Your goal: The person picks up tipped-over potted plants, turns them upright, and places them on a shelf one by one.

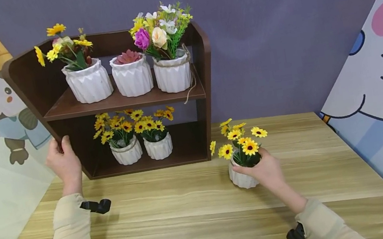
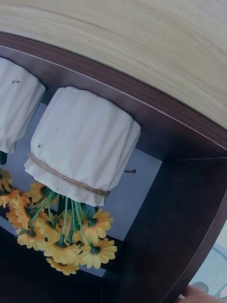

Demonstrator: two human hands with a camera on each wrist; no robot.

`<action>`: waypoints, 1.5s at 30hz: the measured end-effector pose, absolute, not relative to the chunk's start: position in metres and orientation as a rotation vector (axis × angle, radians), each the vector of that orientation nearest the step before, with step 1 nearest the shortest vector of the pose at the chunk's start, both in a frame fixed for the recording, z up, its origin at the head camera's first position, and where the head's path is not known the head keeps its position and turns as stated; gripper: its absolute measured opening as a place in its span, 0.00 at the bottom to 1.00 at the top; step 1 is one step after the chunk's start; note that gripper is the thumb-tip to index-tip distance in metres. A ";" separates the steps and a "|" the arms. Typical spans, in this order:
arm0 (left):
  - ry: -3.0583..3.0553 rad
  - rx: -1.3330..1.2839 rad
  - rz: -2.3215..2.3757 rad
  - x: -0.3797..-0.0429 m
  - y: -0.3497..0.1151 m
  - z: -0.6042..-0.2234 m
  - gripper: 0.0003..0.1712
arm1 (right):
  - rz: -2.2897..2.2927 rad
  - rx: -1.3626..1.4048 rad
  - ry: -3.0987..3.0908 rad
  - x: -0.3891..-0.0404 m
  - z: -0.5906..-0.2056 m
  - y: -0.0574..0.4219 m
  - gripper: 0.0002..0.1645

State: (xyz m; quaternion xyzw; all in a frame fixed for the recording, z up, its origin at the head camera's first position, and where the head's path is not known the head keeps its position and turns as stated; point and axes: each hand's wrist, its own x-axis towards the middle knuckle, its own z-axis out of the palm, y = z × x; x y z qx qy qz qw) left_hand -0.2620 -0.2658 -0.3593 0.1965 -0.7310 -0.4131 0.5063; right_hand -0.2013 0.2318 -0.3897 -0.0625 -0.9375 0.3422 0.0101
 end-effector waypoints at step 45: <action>-1.757 0.479 -1.002 -0.263 -0.265 -0.360 0.21 | 1.172 0.323 -2.827 -0.197 -0.388 0.111 0.63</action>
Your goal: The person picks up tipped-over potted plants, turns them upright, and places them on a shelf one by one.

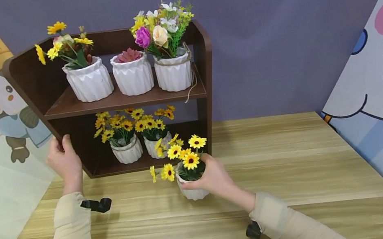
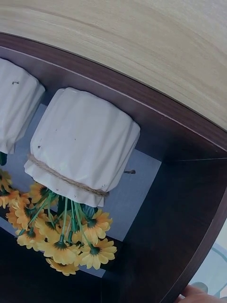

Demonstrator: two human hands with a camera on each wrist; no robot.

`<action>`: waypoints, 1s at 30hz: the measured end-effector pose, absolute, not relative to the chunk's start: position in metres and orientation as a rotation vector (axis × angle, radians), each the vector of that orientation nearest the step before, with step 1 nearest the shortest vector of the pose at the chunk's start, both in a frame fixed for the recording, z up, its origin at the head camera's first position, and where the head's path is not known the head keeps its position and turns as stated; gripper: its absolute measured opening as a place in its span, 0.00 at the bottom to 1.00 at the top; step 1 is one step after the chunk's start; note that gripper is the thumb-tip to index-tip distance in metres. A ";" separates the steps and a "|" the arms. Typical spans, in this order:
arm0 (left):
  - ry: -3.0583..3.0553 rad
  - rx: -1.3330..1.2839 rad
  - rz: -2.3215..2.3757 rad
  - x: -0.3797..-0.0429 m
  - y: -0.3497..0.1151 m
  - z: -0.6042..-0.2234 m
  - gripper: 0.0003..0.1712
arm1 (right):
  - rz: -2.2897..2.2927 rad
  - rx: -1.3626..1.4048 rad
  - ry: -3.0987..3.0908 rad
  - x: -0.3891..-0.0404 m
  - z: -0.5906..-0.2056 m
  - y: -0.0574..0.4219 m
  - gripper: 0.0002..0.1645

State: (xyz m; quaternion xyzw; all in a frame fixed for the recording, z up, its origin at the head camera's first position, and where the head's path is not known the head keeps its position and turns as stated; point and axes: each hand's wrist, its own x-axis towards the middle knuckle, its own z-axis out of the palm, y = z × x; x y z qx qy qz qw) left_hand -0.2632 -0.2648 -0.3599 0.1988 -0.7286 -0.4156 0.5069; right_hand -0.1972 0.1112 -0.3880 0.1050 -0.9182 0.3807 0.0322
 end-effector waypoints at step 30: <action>-1.756 0.467 -0.993 -0.260 -0.265 -0.359 0.21 | 1.339 0.059 -2.729 -0.258 -0.376 0.072 0.66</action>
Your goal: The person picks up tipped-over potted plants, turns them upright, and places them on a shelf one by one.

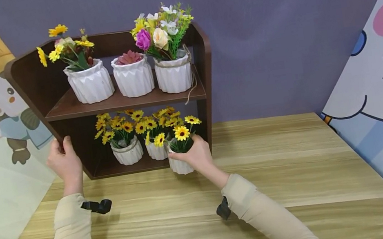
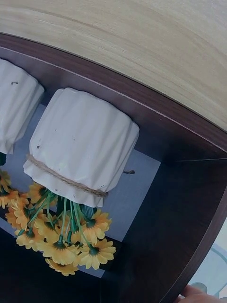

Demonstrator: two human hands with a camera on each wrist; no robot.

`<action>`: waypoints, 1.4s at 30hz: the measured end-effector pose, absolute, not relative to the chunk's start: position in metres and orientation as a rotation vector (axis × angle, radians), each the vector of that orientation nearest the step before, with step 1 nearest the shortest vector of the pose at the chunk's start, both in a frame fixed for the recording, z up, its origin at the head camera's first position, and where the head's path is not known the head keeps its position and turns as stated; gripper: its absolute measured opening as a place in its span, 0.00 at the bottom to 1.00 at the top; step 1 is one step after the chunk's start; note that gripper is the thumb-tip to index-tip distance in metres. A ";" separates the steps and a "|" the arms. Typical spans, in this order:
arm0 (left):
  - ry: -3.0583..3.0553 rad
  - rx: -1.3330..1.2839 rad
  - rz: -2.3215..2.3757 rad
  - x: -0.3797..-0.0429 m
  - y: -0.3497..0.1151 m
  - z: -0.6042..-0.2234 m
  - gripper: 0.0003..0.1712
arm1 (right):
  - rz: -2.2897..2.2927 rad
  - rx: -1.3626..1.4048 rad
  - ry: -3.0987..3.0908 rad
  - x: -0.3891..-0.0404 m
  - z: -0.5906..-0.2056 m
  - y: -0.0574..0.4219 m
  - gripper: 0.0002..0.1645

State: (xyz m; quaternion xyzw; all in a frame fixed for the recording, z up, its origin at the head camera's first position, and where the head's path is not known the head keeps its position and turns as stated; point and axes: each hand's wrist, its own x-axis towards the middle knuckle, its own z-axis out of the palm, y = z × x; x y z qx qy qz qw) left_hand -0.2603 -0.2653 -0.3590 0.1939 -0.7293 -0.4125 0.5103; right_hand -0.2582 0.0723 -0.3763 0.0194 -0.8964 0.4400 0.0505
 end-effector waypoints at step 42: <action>-1.744 0.474 -0.982 -0.262 -0.266 -0.360 0.21 | 1.393 -0.065 -2.615 -0.311 -0.391 0.050 0.57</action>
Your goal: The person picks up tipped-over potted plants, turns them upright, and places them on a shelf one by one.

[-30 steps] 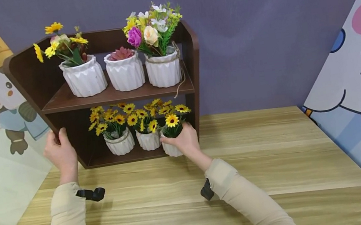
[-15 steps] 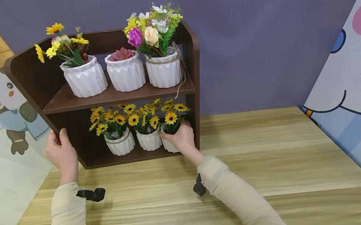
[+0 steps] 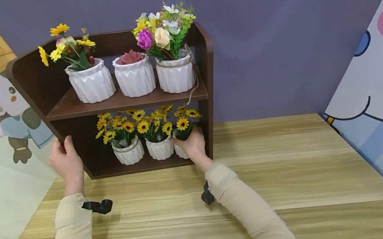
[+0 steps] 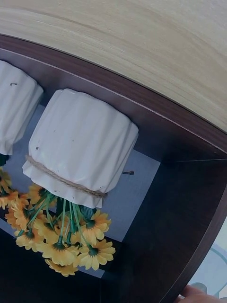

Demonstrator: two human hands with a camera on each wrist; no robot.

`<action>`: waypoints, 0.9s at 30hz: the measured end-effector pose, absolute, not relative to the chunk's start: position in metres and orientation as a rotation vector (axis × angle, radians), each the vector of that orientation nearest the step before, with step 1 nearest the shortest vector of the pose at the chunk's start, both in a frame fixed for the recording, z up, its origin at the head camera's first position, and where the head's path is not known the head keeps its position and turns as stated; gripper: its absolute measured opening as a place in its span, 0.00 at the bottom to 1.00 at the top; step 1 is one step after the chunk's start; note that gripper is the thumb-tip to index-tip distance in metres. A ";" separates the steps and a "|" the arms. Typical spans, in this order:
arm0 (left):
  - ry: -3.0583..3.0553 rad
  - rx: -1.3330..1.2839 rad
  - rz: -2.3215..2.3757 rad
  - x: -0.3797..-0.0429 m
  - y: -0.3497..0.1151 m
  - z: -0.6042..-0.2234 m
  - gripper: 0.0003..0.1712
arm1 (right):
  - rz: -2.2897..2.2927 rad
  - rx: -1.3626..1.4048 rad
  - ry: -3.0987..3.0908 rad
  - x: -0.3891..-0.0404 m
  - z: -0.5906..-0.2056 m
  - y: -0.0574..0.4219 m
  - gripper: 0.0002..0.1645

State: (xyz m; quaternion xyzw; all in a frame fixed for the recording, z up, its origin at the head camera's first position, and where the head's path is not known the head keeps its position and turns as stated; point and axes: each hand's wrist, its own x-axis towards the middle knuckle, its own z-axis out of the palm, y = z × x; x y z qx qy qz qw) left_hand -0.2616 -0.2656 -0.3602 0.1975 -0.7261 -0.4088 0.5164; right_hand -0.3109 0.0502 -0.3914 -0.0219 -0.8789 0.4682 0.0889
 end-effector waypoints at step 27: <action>-1.752 0.486 -0.977 -0.262 -0.265 -0.361 0.21 | 1.479 -0.071 -2.620 -0.329 -0.398 0.050 0.65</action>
